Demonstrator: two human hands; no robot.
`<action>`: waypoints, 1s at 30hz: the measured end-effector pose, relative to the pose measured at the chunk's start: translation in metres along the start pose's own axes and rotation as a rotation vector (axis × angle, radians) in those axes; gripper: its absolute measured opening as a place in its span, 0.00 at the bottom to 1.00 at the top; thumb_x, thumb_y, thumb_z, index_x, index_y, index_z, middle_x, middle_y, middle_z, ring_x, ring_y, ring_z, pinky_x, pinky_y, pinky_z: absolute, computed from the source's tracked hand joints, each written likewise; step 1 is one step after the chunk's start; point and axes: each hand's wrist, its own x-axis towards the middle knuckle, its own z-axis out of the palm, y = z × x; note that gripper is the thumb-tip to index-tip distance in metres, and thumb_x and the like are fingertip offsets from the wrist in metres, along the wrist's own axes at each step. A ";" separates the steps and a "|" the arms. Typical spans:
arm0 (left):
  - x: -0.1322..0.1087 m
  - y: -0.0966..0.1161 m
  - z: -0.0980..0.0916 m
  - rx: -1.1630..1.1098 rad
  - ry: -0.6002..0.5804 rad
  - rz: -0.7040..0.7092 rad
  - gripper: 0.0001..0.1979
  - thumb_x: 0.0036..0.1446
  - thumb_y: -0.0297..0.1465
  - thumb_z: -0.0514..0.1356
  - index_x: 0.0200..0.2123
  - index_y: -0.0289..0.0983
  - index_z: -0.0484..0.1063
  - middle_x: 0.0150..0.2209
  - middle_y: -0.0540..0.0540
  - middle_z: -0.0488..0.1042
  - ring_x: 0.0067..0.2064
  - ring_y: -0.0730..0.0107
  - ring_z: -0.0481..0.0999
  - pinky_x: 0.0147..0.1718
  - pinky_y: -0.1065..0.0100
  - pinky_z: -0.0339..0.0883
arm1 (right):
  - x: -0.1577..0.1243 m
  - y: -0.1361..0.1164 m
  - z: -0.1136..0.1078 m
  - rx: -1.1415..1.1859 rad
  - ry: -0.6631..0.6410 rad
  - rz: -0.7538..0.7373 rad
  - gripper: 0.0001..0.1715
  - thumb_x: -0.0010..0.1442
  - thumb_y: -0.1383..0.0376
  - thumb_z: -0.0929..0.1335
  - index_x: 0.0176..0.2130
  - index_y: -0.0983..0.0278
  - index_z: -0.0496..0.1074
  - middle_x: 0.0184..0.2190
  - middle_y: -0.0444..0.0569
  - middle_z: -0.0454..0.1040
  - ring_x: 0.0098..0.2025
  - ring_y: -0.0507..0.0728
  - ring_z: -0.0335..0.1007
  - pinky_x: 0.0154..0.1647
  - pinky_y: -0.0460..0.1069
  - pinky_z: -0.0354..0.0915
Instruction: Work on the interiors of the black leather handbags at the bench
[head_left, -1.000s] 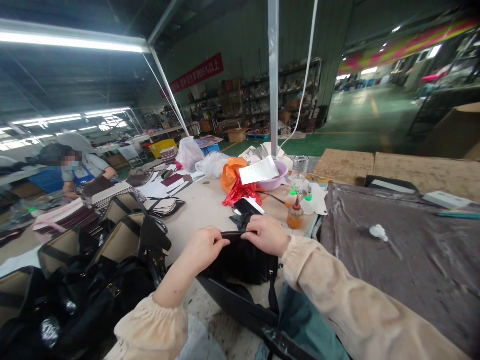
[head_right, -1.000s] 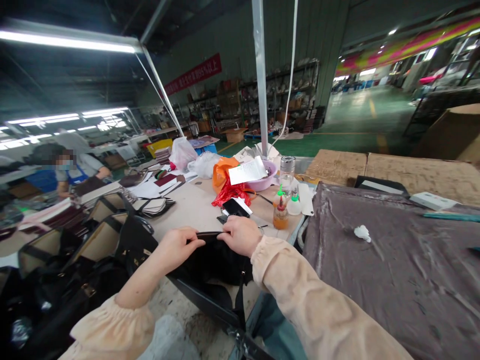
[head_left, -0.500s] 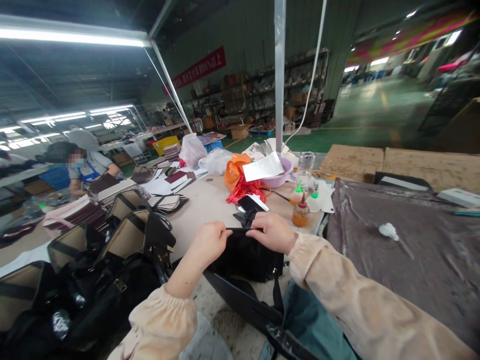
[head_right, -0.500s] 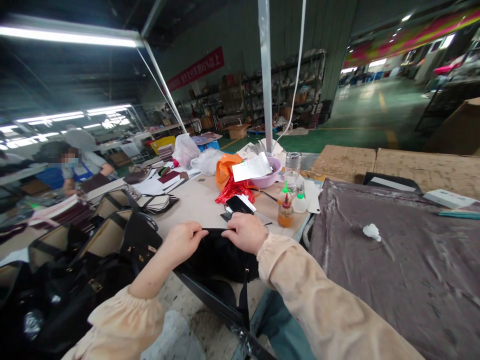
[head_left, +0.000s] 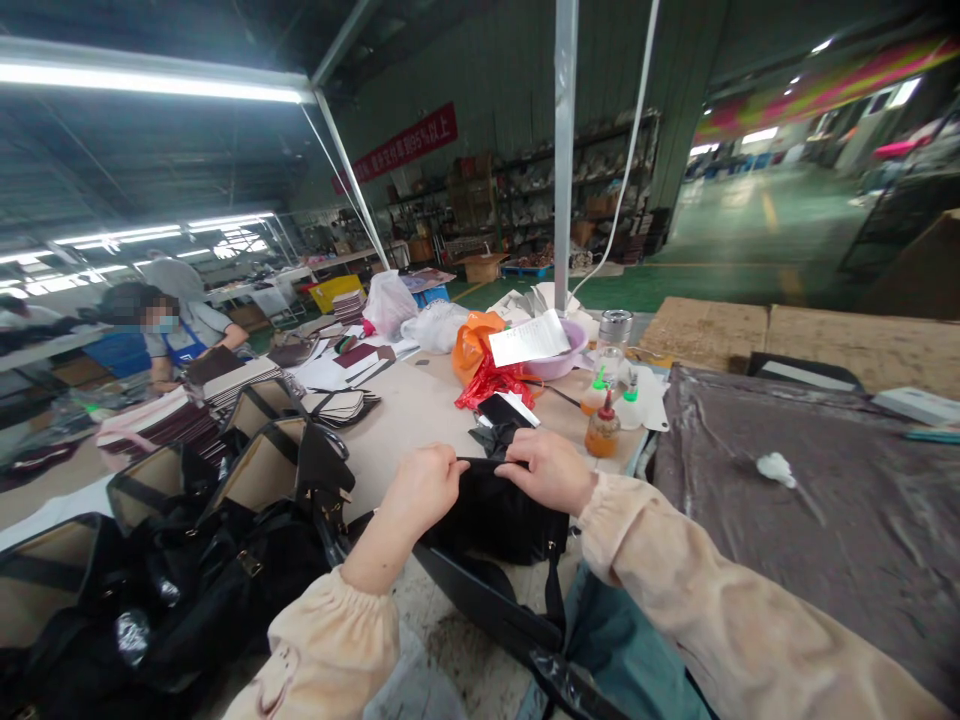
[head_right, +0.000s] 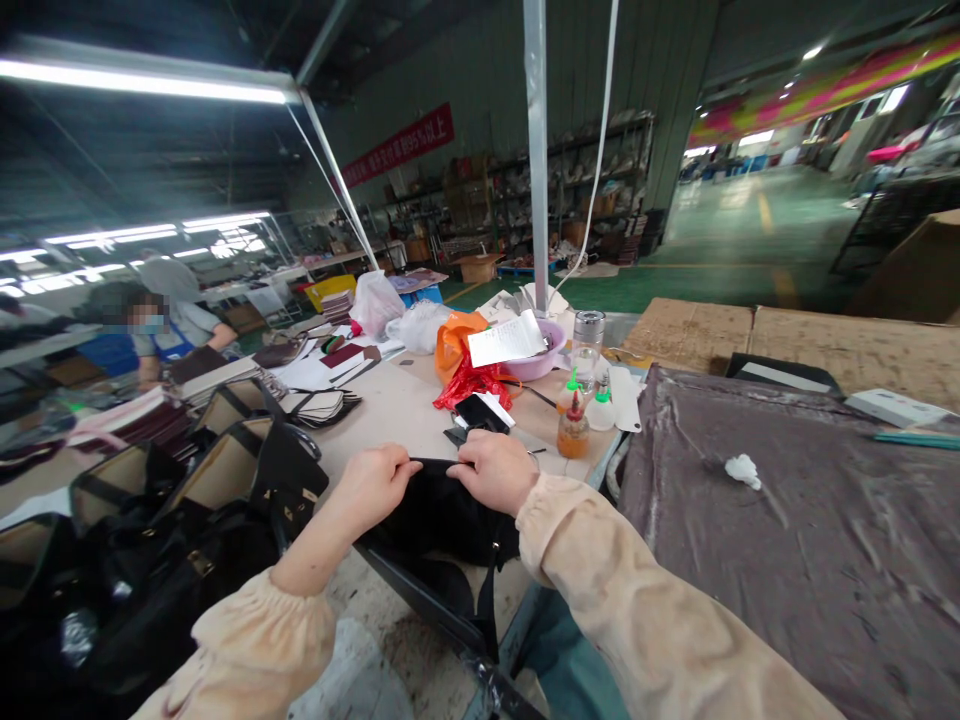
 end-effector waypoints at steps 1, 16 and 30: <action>-0.002 -0.001 0.000 -0.016 0.005 0.025 0.14 0.58 0.36 0.50 0.25 0.37 0.69 0.29 0.45 0.73 0.31 0.68 0.71 0.30 0.69 0.57 | 0.000 0.000 0.000 -0.008 -0.002 0.003 0.15 0.56 0.58 0.66 0.22 0.63 0.71 0.26 0.45 0.67 0.30 0.51 0.63 0.27 0.46 0.53; 0.000 -0.004 0.003 -0.079 0.048 0.060 0.13 0.57 0.34 0.51 0.24 0.36 0.67 0.27 0.47 0.71 0.30 0.70 0.69 0.30 0.70 0.56 | -0.001 0.001 0.000 -0.060 -0.012 0.020 0.16 0.57 0.56 0.65 0.25 0.63 0.72 0.27 0.45 0.67 0.31 0.51 0.63 0.27 0.46 0.52; 0.000 -0.001 0.002 -0.062 0.046 -0.017 0.13 0.57 0.35 0.51 0.25 0.36 0.69 0.27 0.47 0.72 0.30 0.70 0.70 0.29 0.70 0.56 | -0.001 -0.007 -0.005 -0.104 -0.080 0.044 0.18 0.59 0.56 0.63 0.24 0.63 0.70 0.28 0.44 0.67 0.32 0.50 0.64 0.29 0.45 0.53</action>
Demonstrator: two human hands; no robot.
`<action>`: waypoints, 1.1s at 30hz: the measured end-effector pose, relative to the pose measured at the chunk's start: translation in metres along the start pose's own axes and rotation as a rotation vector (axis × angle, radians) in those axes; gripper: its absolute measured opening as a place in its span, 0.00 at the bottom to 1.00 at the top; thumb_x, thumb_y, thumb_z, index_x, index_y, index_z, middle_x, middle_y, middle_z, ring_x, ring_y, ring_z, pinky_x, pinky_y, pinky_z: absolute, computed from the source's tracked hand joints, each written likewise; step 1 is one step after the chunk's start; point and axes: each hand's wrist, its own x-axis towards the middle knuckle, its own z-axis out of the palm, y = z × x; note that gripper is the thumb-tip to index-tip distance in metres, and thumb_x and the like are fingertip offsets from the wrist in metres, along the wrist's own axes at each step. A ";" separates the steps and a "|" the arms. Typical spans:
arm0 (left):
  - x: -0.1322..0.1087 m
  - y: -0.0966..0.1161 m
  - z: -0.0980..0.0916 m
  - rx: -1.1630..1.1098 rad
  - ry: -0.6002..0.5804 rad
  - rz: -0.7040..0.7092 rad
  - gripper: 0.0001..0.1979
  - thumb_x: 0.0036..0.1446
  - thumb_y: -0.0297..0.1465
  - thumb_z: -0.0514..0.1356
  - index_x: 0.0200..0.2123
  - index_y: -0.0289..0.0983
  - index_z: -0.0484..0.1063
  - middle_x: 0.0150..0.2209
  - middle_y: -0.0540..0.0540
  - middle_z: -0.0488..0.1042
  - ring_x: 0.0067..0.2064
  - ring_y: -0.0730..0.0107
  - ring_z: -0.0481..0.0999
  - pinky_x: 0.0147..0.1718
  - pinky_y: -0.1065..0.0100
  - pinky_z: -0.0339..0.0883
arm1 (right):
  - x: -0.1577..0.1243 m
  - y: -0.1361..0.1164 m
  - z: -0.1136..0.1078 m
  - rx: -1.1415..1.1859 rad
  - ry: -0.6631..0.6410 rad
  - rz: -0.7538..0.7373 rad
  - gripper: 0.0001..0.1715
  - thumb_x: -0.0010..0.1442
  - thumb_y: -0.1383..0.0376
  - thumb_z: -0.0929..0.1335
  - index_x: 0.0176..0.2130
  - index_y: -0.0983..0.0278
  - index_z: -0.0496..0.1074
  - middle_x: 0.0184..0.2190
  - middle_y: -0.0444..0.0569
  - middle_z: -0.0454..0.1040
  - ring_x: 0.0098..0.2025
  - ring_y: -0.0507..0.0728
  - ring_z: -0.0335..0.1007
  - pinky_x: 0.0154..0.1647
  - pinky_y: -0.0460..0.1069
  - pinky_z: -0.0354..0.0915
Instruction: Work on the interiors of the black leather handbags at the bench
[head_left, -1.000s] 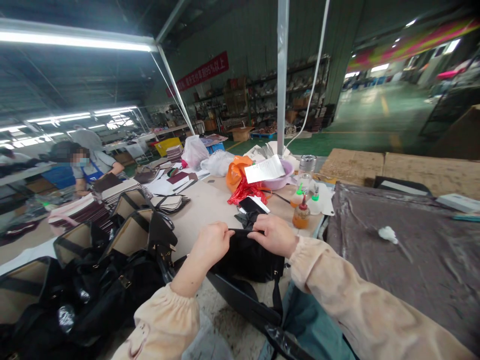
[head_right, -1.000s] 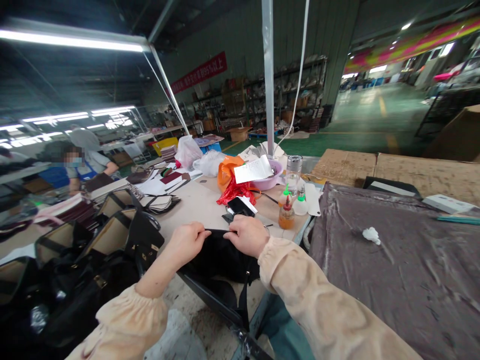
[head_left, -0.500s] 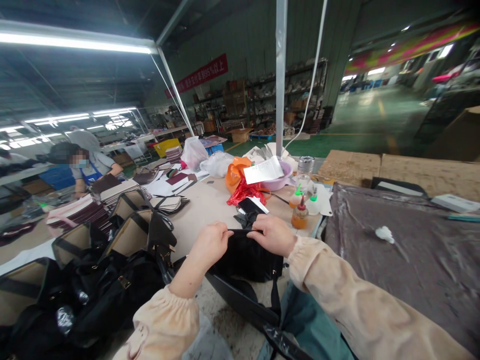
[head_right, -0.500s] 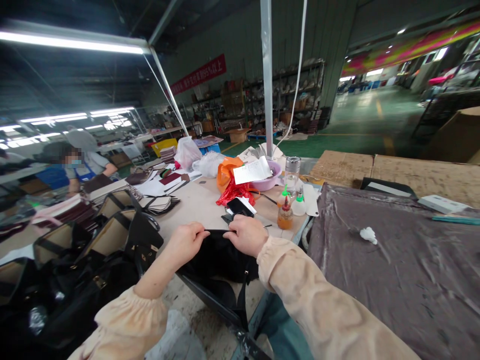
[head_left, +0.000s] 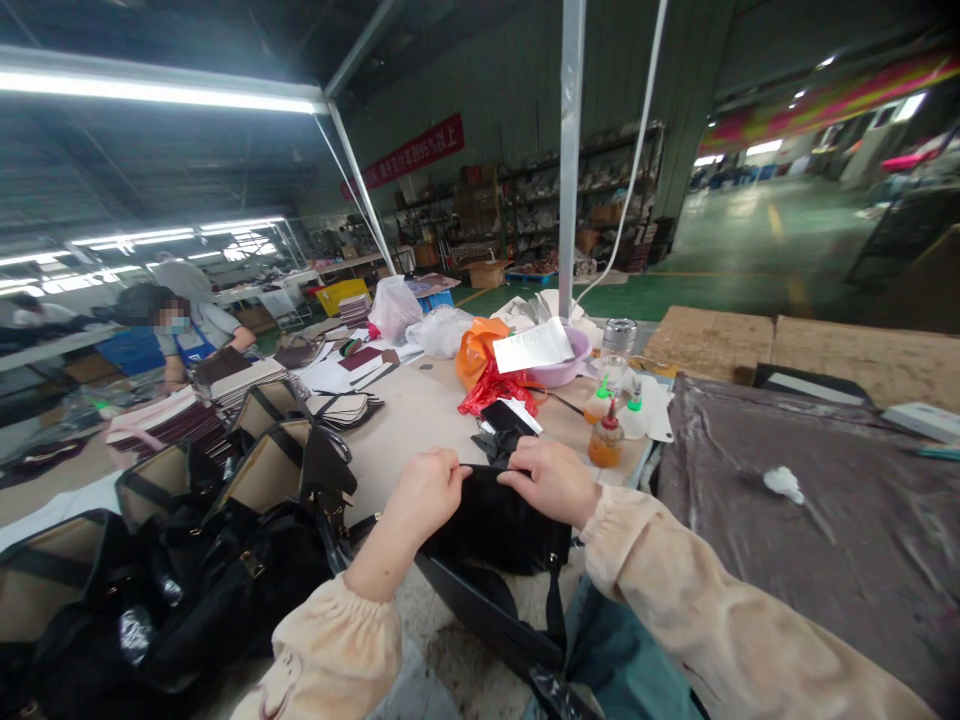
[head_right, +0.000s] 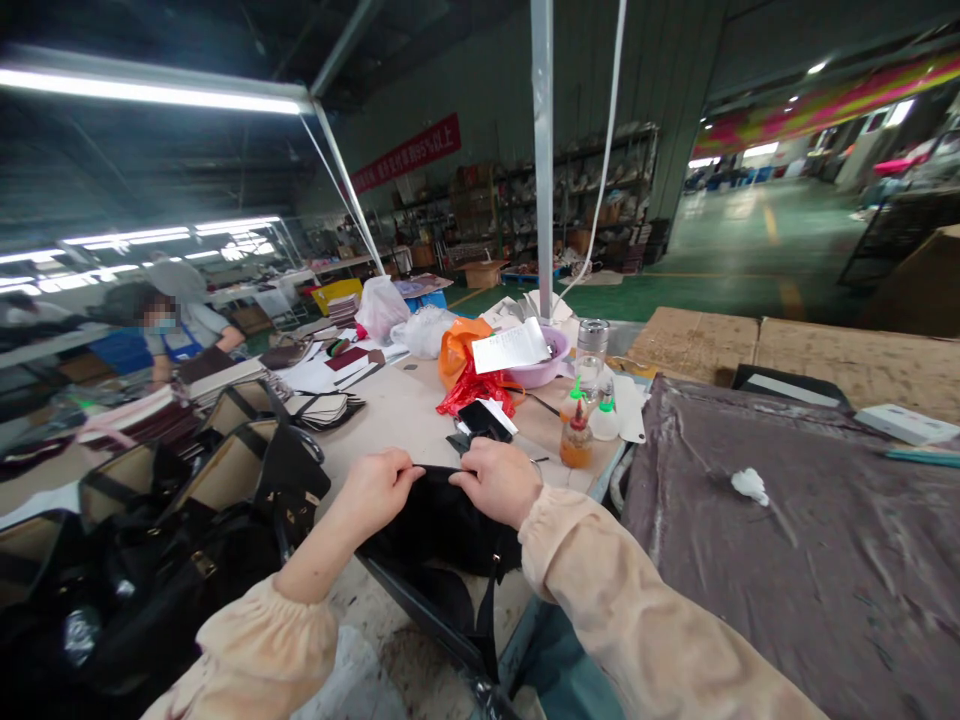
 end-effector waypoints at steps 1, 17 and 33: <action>-0.002 0.001 -0.001 -0.011 -0.003 -0.011 0.13 0.57 0.35 0.51 0.25 0.36 0.69 0.27 0.47 0.72 0.30 0.70 0.70 0.29 0.70 0.56 | -0.001 -0.003 -0.001 -0.011 0.001 0.000 0.18 0.59 0.56 0.63 0.24 0.63 0.70 0.28 0.44 0.67 0.31 0.50 0.64 0.29 0.45 0.53; -0.015 0.005 -0.003 -0.055 0.047 -0.025 0.13 0.54 0.33 0.50 0.31 0.32 0.72 0.31 0.40 0.74 0.32 0.65 0.73 0.31 0.68 0.66 | 0.030 -0.026 0.015 -0.052 -0.086 -0.075 0.15 0.58 0.63 0.61 0.25 0.61 0.72 0.26 0.47 0.71 0.30 0.55 0.69 0.29 0.47 0.58; -0.018 -0.005 -0.012 -0.200 -0.084 -0.026 0.10 0.50 0.36 0.57 0.26 0.36 0.74 0.30 0.45 0.74 0.31 0.70 0.70 0.31 0.71 0.61 | 0.024 -0.029 0.007 -0.169 -0.097 -0.040 0.16 0.59 0.57 0.62 0.27 0.63 0.72 0.29 0.47 0.72 0.33 0.54 0.69 0.30 0.46 0.57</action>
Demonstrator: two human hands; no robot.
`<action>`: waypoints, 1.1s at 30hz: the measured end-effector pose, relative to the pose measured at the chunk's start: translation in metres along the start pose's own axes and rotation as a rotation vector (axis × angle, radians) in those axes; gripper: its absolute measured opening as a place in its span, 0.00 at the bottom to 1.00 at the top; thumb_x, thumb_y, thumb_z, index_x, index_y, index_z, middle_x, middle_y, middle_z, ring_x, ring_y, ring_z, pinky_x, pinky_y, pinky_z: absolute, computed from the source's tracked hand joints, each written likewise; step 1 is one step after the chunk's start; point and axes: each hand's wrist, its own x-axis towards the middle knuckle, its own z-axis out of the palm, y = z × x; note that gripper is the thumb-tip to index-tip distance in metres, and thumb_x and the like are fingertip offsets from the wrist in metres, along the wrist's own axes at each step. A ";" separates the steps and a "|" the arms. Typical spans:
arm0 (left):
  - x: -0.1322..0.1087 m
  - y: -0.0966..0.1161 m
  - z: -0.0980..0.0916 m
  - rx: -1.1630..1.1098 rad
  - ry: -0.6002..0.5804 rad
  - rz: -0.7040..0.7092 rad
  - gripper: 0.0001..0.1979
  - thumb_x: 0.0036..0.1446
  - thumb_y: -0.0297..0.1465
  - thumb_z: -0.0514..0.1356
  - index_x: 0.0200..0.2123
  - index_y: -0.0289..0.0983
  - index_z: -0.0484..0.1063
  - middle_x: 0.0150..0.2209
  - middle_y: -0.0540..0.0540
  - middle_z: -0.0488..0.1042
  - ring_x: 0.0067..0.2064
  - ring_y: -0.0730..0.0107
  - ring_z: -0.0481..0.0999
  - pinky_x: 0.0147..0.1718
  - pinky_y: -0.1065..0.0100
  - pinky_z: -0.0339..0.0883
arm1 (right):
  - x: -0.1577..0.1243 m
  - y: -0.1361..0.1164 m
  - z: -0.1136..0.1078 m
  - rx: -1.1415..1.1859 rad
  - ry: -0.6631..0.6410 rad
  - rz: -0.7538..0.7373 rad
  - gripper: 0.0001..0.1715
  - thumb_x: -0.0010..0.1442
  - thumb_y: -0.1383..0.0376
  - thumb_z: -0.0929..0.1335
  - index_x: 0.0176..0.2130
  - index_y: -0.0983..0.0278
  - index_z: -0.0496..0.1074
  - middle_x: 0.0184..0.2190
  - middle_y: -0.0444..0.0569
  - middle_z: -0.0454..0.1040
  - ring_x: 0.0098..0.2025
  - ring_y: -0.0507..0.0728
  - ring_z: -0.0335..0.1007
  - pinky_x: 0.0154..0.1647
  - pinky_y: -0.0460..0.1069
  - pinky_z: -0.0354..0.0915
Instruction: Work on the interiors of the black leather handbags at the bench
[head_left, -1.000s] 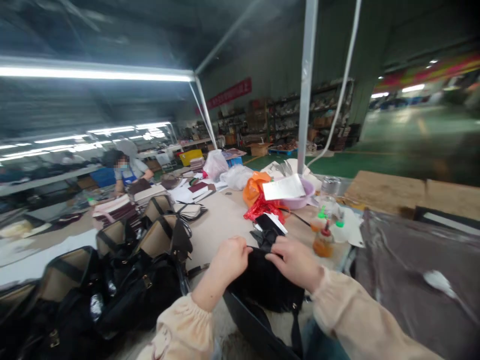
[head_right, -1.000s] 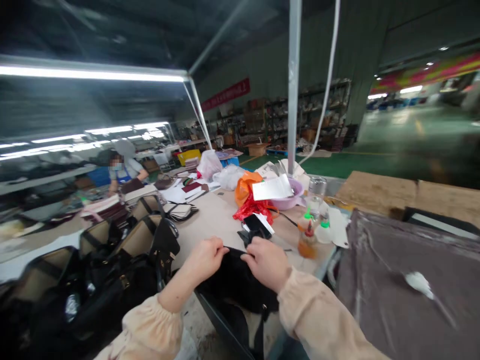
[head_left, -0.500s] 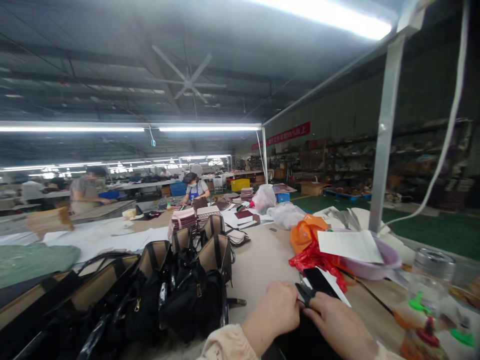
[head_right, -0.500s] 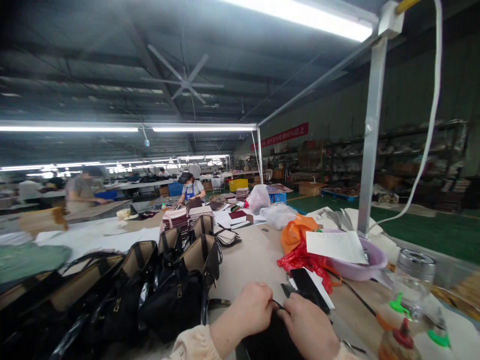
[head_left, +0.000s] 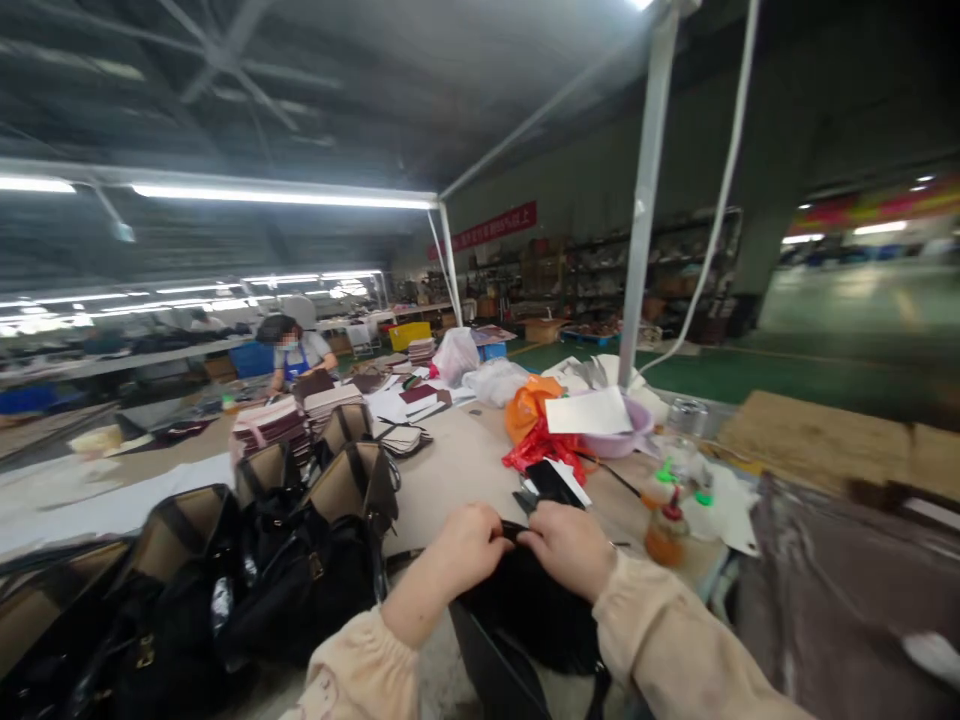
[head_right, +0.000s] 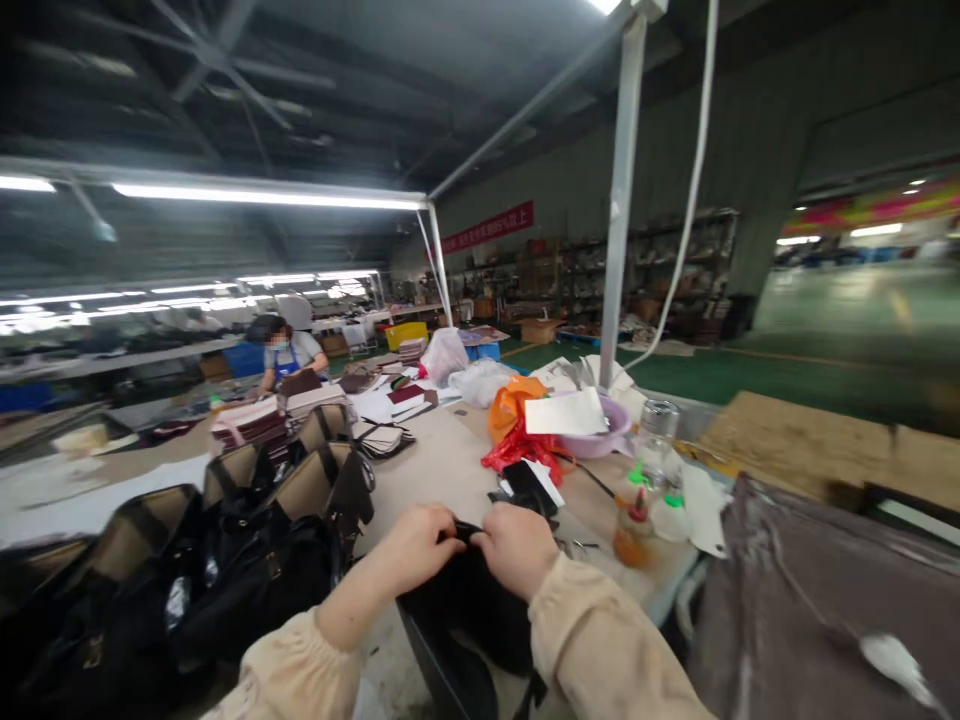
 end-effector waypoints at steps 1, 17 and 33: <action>0.000 -0.002 -0.001 -0.010 0.011 0.005 0.09 0.50 0.35 0.57 0.26 0.36 0.74 0.30 0.46 0.74 0.32 0.70 0.70 0.32 0.71 0.60 | 0.000 0.000 -0.001 -0.007 -0.007 -0.003 0.17 0.59 0.56 0.62 0.28 0.63 0.72 0.30 0.47 0.72 0.34 0.54 0.68 0.30 0.46 0.57; 0.003 -0.011 0.003 0.041 0.127 0.003 0.12 0.56 0.33 0.53 0.22 0.36 0.68 0.25 0.48 0.71 0.28 0.73 0.68 0.29 0.71 0.55 | -0.003 -0.001 -0.003 0.043 -0.038 0.026 0.20 0.60 0.54 0.60 0.31 0.64 0.74 0.32 0.49 0.72 0.36 0.54 0.68 0.34 0.45 0.59; 0.003 -0.008 0.004 0.089 0.127 -0.067 0.10 0.55 0.32 0.53 0.25 0.35 0.70 0.27 0.47 0.72 0.31 0.71 0.68 0.31 0.70 0.55 | -0.005 -0.004 -0.005 0.046 -0.045 0.023 0.20 0.60 0.54 0.60 0.31 0.64 0.73 0.33 0.49 0.72 0.36 0.54 0.68 0.33 0.45 0.59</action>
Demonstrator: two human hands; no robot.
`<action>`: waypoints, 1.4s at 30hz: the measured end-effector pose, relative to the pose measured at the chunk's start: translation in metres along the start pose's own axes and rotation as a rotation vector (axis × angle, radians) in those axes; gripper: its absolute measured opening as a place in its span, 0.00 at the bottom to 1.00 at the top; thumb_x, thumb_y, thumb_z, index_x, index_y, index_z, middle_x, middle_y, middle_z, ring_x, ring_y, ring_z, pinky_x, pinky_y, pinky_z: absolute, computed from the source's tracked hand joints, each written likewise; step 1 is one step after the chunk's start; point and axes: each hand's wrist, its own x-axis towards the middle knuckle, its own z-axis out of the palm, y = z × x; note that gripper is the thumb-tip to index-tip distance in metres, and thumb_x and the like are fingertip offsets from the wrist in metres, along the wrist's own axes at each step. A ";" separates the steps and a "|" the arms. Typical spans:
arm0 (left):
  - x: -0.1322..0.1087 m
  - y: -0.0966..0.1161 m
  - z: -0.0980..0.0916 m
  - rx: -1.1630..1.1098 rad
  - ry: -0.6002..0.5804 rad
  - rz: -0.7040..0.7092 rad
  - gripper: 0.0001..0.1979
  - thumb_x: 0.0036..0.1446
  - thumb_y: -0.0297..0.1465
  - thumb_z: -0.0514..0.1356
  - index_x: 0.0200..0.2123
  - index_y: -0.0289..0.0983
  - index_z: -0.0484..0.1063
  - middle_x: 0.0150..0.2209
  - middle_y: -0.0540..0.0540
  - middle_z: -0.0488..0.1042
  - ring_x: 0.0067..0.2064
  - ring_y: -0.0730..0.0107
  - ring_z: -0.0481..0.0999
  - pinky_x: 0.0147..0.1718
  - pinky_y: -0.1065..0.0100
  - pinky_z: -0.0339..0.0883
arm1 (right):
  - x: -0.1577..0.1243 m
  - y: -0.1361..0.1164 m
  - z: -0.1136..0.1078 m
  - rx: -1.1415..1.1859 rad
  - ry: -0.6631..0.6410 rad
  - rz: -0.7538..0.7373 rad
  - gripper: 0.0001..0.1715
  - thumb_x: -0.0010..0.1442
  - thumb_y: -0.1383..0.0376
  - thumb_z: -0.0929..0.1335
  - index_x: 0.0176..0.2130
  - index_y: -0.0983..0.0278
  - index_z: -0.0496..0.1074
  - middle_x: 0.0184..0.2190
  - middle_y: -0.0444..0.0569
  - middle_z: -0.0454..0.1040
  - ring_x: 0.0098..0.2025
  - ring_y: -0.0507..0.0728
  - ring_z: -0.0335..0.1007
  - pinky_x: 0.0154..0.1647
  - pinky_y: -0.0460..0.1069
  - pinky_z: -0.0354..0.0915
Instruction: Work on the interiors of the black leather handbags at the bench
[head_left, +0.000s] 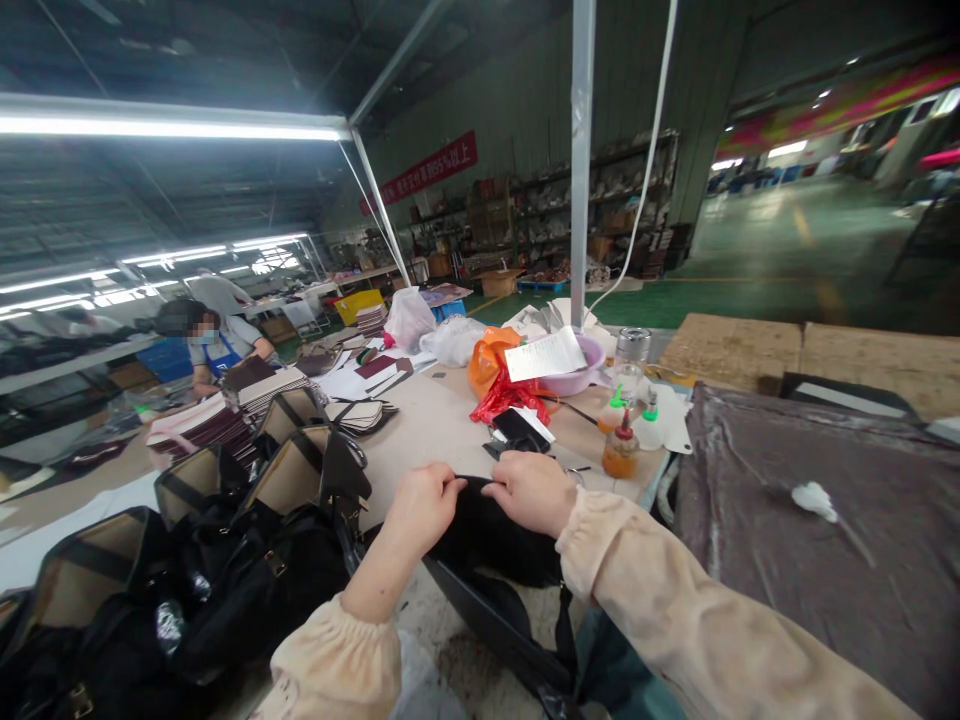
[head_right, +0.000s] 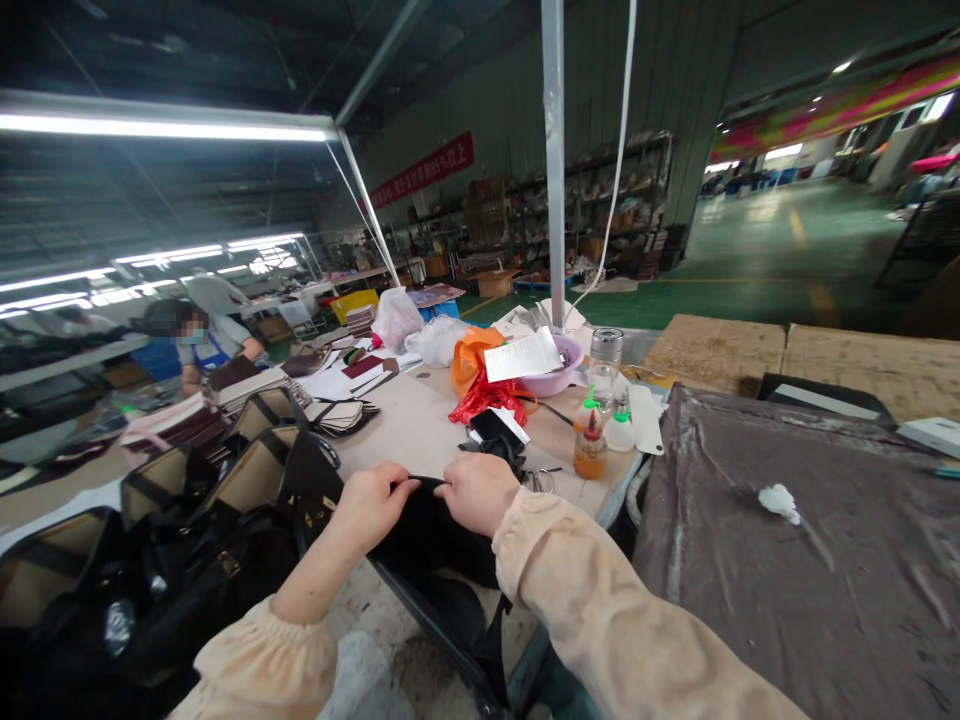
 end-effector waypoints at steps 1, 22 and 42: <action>0.000 0.000 0.000 0.004 0.000 0.000 0.11 0.55 0.32 0.53 0.25 0.35 0.70 0.27 0.47 0.72 0.31 0.71 0.68 0.31 0.70 0.55 | 0.000 0.000 0.000 -0.001 0.001 -0.002 0.20 0.60 0.54 0.60 0.31 0.64 0.73 0.33 0.49 0.72 0.36 0.54 0.68 0.34 0.45 0.59; -0.002 0.000 0.001 0.052 0.020 0.024 0.11 0.57 0.33 0.52 0.27 0.36 0.70 0.28 0.47 0.72 0.31 0.71 0.69 0.30 0.70 0.56 | -0.002 -0.002 -0.002 -0.003 -0.014 0.014 0.20 0.61 0.55 0.60 0.33 0.64 0.73 0.34 0.49 0.72 0.37 0.55 0.68 0.34 0.45 0.59; -0.001 0.001 0.002 0.128 0.020 -0.005 0.12 0.57 0.34 0.50 0.27 0.37 0.69 0.29 0.47 0.73 0.31 0.68 0.71 0.29 0.69 0.56 | 0.008 -0.023 -0.001 -0.047 -0.024 0.034 0.18 0.60 0.58 0.60 0.34 0.66 0.74 0.33 0.53 0.73 0.35 0.57 0.70 0.33 0.48 0.61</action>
